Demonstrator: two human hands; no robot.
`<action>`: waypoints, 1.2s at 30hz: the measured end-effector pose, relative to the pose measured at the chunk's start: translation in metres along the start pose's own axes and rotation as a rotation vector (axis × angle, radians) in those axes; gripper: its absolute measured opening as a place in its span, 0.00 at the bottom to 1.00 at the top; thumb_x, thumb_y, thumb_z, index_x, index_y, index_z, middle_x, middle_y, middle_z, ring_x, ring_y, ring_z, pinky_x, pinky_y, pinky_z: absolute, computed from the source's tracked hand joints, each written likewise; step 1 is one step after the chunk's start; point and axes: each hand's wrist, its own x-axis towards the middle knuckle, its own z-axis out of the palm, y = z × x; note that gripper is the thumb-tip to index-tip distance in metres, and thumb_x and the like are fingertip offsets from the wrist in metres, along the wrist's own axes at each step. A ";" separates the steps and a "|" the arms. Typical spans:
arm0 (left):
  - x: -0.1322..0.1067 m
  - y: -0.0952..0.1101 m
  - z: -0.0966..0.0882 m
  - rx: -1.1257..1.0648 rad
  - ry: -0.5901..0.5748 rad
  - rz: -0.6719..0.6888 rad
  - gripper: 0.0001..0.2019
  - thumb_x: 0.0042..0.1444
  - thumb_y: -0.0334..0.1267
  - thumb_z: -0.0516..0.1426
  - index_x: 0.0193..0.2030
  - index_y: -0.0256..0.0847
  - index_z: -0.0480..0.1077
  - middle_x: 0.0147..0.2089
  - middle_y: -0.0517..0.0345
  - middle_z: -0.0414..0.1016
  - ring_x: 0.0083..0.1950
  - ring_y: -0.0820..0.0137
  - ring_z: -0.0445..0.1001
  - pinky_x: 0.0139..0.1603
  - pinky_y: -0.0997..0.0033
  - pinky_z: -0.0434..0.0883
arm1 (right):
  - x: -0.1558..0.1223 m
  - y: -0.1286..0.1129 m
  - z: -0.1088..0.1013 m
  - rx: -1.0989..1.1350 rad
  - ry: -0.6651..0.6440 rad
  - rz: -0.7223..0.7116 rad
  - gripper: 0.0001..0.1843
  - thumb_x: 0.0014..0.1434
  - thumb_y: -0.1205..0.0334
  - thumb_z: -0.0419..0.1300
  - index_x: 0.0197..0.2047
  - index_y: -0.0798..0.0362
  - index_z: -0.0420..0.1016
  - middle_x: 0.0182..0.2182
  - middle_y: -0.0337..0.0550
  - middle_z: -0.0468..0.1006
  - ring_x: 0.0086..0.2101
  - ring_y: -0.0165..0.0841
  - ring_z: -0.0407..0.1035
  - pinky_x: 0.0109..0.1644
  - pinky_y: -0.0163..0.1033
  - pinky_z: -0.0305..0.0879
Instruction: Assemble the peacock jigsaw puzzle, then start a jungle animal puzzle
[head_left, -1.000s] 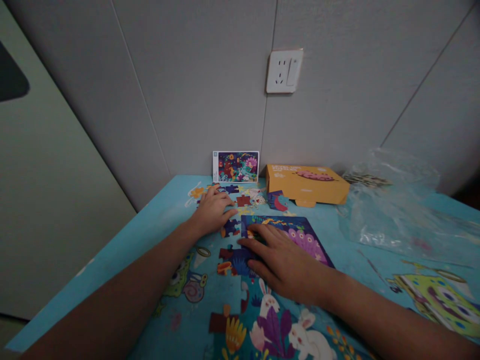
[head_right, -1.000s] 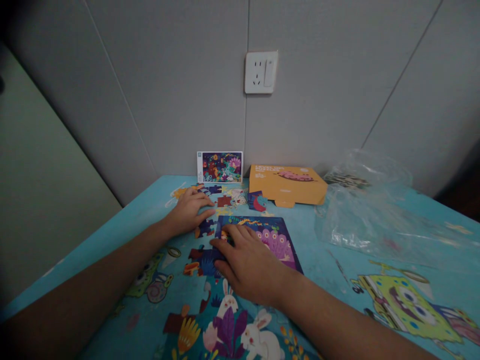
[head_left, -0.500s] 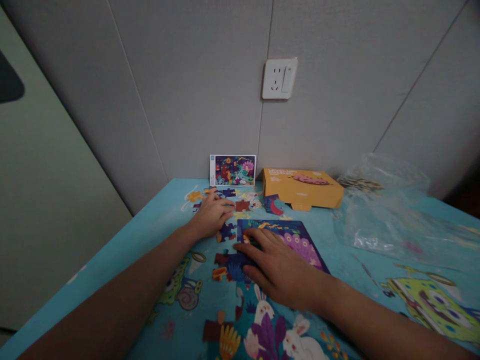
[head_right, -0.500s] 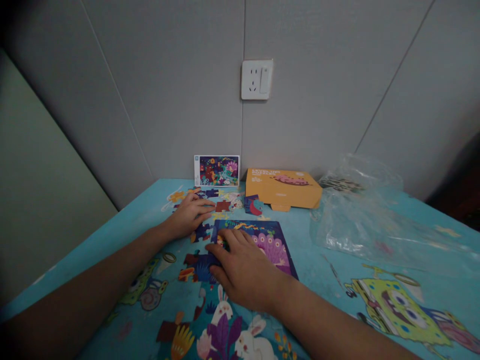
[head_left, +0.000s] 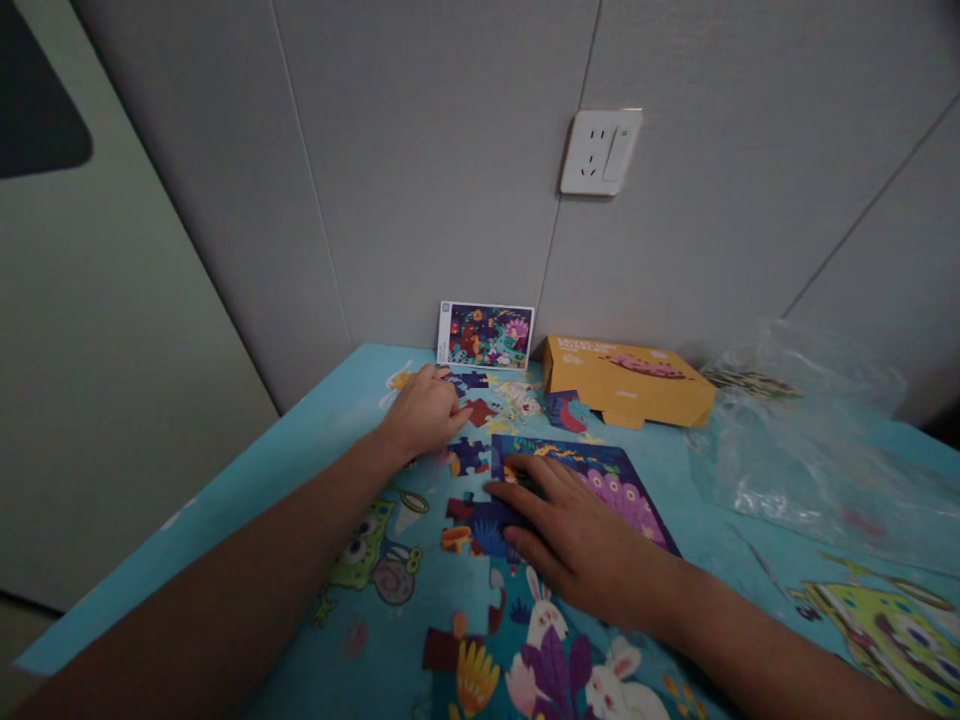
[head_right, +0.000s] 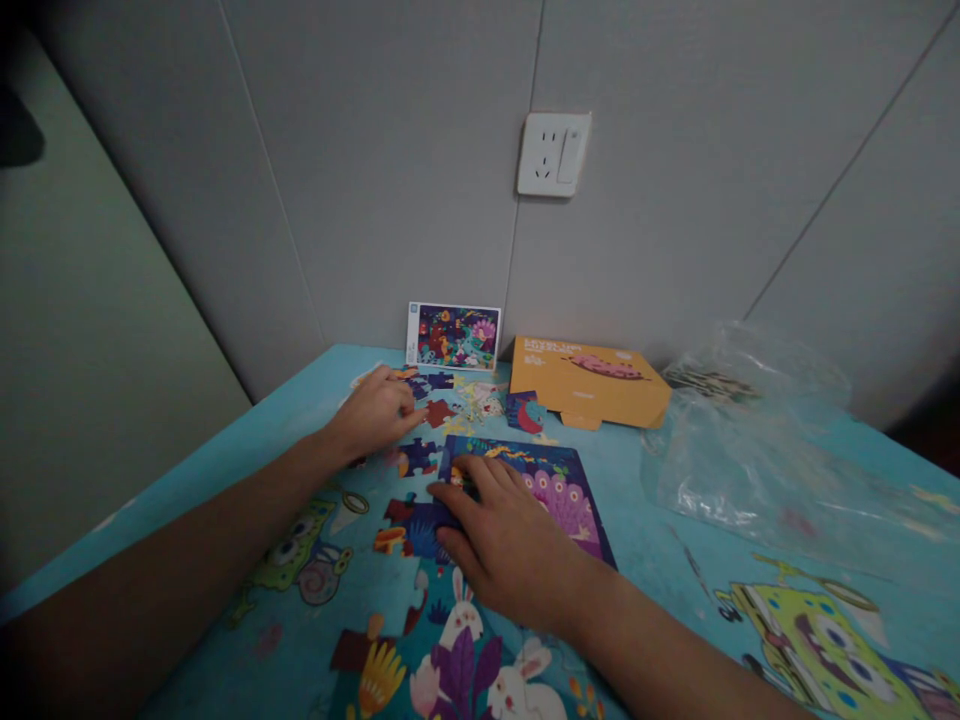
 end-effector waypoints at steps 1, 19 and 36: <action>-0.001 -0.001 0.001 0.004 0.027 -0.033 0.18 0.58 0.50 0.56 0.33 0.36 0.79 0.38 0.46 0.77 0.44 0.58 0.67 0.53 0.56 0.62 | 0.000 0.000 0.000 -0.003 -0.005 -0.001 0.20 0.67 0.57 0.49 0.60 0.52 0.66 0.55 0.55 0.62 0.54 0.45 0.60 0.58 0.56 0.61; -0.003 0.001 0.017 -0.054 -0.011 -0.170 0.21 0.53 0.45 0.56 0.51 0.39 0.74 0.54 0.44 0.67 0.57 0.52 0.61 0.59 0.51 0.61 | 0.003 0.000 0.002 -0.030 -0.007 -0.001 0.22 0.67 0.58 0.48 0.62 0.51 0.64 0.58 0.55 0.62 0.56 0.45 0.59 0.60 0.57 0.60; -0.001 -0.005 0.019 -0.158 -0.027 -0.232 0.19 0.49 0.48 0.62 0.44 0.39 0.74 0.57 0.44 0.64 0.60 0.51 0.60 0.62 0.50 0.57 | 0.003 -0.001 -0.001 -0.021 0.015 -0.015 0.21 0.67 0.58 0.49 0.61 0.52 0.66 0.56 0.56 0.64 0.54 0.45 0.60 0.59 0.56 0.60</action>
